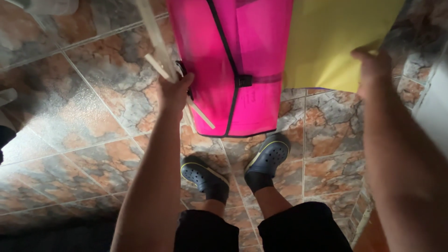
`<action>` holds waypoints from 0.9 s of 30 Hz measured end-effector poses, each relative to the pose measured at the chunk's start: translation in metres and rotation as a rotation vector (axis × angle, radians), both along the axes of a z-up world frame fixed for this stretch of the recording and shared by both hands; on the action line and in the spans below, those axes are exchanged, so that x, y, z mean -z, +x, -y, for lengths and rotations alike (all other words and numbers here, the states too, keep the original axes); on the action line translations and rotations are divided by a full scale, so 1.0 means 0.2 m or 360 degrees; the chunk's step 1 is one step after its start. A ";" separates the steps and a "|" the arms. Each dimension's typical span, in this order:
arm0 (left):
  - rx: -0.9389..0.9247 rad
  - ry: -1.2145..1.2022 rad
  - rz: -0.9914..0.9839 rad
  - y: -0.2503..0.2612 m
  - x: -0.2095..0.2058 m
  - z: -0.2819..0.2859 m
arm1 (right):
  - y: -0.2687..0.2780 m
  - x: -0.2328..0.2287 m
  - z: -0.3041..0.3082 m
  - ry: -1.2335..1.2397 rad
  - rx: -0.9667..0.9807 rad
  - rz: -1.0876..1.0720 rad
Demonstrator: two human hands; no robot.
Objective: Organize various household items, including a plastic basket, folders, and wooden sticks, by placing them into storage containers or on shelves.
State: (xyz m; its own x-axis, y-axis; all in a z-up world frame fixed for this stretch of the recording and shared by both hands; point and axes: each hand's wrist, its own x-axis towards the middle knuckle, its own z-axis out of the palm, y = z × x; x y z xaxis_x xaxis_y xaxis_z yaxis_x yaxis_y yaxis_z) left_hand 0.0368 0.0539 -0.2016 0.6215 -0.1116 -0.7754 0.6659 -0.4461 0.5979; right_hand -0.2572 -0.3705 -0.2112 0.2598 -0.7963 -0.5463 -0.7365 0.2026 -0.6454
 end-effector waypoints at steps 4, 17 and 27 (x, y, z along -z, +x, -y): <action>0.0344 0.0255 0.0194 0.01 -0.09 0.04 | 0.00 -0.02 0.09 0.0547 0.0378 -0.0273; -0.0183 -0.0353 -0.0477 0.03 -0.55 -0.09 | -0.10 -0.36 -0.15 0.0554 -0.0099 0.0977; 0.0218 -0.0009 -0.0190 -0.15 -1.25 -0.44 | -0.29 -1.54 -0.77 -0.0667 -0.0600 0.0144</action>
